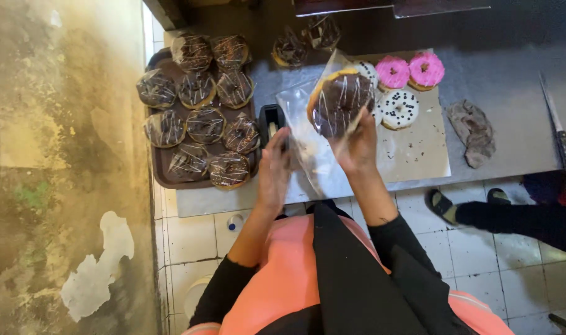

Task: The person places donuts into plastic bags by hand and seals them using a tape dispenser.

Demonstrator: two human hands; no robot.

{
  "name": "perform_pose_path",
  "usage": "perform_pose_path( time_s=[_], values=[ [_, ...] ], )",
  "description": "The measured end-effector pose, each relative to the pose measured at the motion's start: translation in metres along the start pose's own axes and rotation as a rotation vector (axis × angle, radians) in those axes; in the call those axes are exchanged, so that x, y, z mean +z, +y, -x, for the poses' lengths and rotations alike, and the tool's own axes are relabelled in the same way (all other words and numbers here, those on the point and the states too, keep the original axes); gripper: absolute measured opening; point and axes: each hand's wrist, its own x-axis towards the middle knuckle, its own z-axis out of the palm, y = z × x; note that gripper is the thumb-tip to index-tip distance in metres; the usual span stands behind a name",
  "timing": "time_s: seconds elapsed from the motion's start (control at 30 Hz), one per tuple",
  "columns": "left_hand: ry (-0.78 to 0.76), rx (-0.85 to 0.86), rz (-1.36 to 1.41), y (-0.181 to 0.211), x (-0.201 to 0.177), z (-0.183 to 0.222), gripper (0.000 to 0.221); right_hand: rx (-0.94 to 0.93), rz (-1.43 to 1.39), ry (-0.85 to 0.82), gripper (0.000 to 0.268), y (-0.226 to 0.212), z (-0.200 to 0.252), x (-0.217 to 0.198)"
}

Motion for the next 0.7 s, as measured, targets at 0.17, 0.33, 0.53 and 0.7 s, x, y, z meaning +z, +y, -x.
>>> perform_pose_path(
  time_s=[0.17,0.33,0.53,0.7],
  values=[
    [-0.096,0.187,-0.423,0.052,-0.001,-0.001,0.093,-0.07,0.37,-0.216,0.056,-0.003,0.035,0.014],
    [-0.09,0.328,-0.46,0.045,0.003,0.008,0.058,-0.087,0.587,-0.3,0.056,0.007,0.059,0.042],
    [0.026,0.401,-0.271,0.081,0.02,0.034,0.026,-0.292,0.664,-0.303,0.015,0.005,0.084,0.072],
    [-0.264,0.301,-0.032,0.091,0.002,0.044,0.053,-0.423,0.648,-0.343,0.014,-0.003,0.103,0.081]
  ],
)
